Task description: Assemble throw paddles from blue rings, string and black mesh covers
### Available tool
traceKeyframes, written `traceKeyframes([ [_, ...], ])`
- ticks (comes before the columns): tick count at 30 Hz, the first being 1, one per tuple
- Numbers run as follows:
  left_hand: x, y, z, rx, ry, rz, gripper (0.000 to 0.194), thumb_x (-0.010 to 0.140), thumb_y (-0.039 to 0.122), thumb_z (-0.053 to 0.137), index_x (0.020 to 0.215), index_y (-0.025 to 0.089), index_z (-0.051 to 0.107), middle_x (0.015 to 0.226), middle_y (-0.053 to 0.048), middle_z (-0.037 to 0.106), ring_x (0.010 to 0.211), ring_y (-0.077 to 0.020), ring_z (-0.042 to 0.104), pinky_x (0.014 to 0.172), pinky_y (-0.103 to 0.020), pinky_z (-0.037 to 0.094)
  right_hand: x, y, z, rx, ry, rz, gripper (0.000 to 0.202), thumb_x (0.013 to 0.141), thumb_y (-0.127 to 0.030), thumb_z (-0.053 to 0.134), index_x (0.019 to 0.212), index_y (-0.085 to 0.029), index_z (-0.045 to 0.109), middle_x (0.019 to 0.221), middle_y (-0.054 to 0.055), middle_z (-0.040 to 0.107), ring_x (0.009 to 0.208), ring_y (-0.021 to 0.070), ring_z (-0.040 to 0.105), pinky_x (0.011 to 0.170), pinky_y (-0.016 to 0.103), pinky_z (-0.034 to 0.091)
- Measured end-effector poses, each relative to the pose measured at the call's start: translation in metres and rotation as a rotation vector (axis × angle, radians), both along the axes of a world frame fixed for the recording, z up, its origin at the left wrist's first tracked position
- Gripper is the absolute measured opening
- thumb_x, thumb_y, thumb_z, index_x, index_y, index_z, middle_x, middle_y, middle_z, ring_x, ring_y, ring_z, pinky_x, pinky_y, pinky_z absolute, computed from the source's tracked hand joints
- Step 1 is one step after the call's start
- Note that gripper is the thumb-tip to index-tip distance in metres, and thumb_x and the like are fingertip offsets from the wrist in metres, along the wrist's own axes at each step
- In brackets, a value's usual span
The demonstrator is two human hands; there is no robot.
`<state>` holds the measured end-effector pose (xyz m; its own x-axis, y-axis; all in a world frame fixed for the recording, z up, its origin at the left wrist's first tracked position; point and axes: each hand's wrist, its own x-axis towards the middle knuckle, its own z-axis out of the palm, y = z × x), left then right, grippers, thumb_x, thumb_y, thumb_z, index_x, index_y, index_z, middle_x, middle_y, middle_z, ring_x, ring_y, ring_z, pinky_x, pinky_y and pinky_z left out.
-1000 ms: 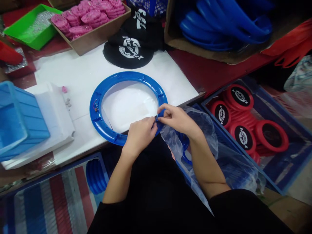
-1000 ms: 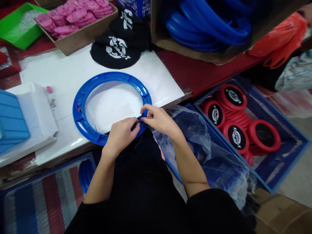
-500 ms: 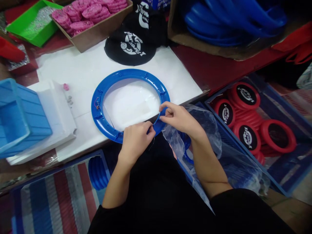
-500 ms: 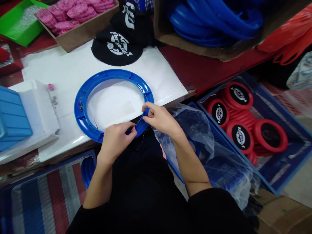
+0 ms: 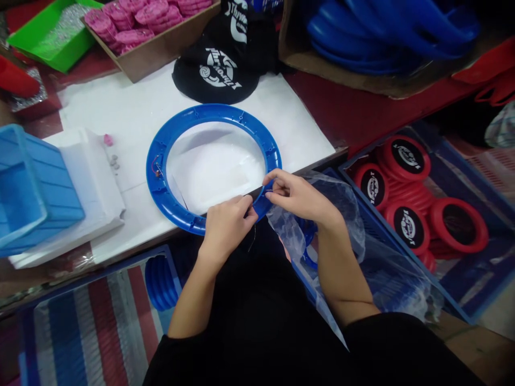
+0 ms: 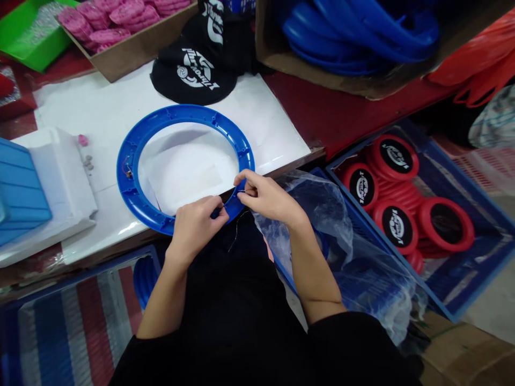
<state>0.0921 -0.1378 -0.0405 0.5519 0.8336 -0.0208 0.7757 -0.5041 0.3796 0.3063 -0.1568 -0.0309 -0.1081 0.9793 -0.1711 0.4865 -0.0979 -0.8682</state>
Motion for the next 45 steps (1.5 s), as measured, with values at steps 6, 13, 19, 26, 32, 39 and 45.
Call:
traceKeyframes([
  [6,-0.014,0.011,0.004,-0.061,-0.041,-0.094,0.013,0.095,0.021,0.059,0.086,0.022,0.067,0.089,-0.002,0.078,0.08,-0.0199,0.07,0.066,-0.031,0.034,-0.002,-0.004,0.0,0.233,-0.127,-0.049,0.017,0.097,-0.023,0.065,0.108,-0.024,0.078,0.092,0.002,0.068,0.082,0.018,0.061,0.079,0.033,0.045],
  [13,-0.028,0.026,0.007,-0.133,-0.084,-0.157,0.011,0.092,0.021,0.06,0.083,0.023,0.066,0.087,-0.001,0.077,0.079,-0.0186,0.068,0.07,-0.03,0.038,0.004,0.012,0.004,0.24,-0.182,-0.031,0.006,0.093,-0.022,0.074,0.088,-0.022,0.077,0.082,0.0,0.068,0.079,0.0166,0.061,0.076,0.031,0.044],
  [19,-0.028,0.027,0.006,-0.117,-0.089,-0.165,0.014,0.094,0.025,0.058,0.081,0.023,0.064,0.085,-0.001,0.076,0.076,-0.0181,0.067,0.069,-0.03,0.038,0.012,0.025,0.01,0.212,-0.161,0.068,0.006,0.092,-0.02,0.074,0.087,-0.02,0.078,0.082,0.0,0.072,0.079,0.0157,0.063,0.078,0.03,0.043],
  [26,-0.025,0.026,0.011,-0.134,-0.063,-0.164,0.012,0.091,0.021,0.06,0.08,0.023,0.064,0.085,-0.001,0.076,0.077,-0.0188,0.068,0.069,-0.03,0.038,0.004,0.026,0.019,0.14,-0.278,-0.013,0.01,0.091,-0.019,0.069,0.082,-0.022,0.074,0.081,0.0,0.07,0.077,0.0157,0.06,0.072,0.031,0.037],
  [32,-0.026,0.026,0.009,-0.13,-0.093,-0.167,0.012,0.089,0.018,0.059,0.081,0.023,0.066,0.085,-0.001,0.076,0.077,-0.0174,0.066,0.069,-0.029,0.038,-0.004,0.016,0.017,0.104,-0.266,-0.123,0.011,0.089,-0.024,0.07,0.079,-0.022,0.07,0.067,-0.004,0.06,0.065,0.0135,0.05,0.065,0.031,0.033],
  [39,-0.028,0.027,0.011,-0.155,-0.127,-0.166,0.013,0.091,0.02,0.06,0.083,0.023,0.069,0.086,-0.001,0.078,0.078,-0.0172,0.068,0.07,-0.028,0.038,0.004,0.01,0.001,0.047,-0.063,-0.16,0.018,0.088,-0.036,0.074,0.08,-0.02,0.073,0.06,-0.006,0.049,0.061,0.0121,0.042,0.063,0.03,0.033],
  [45,-0.03,0.024,0.007,-0.1,-0.121,-0.185,0.016,0.094,0.018,0.06,0.093,0.024,0.074,0.092,0.0,0.08,0.082,-0.0171,0.071,0.069,-0.028,0.041,0.004,0.009,-0.001,0.079,-0.116,-0.159,0.018,0.09,-0.036,0.075,0.08,-0.021,0.073,0.059,-0.006,0.047,0.06,0.0116,0.04,0.063,0.031,0.032],
])
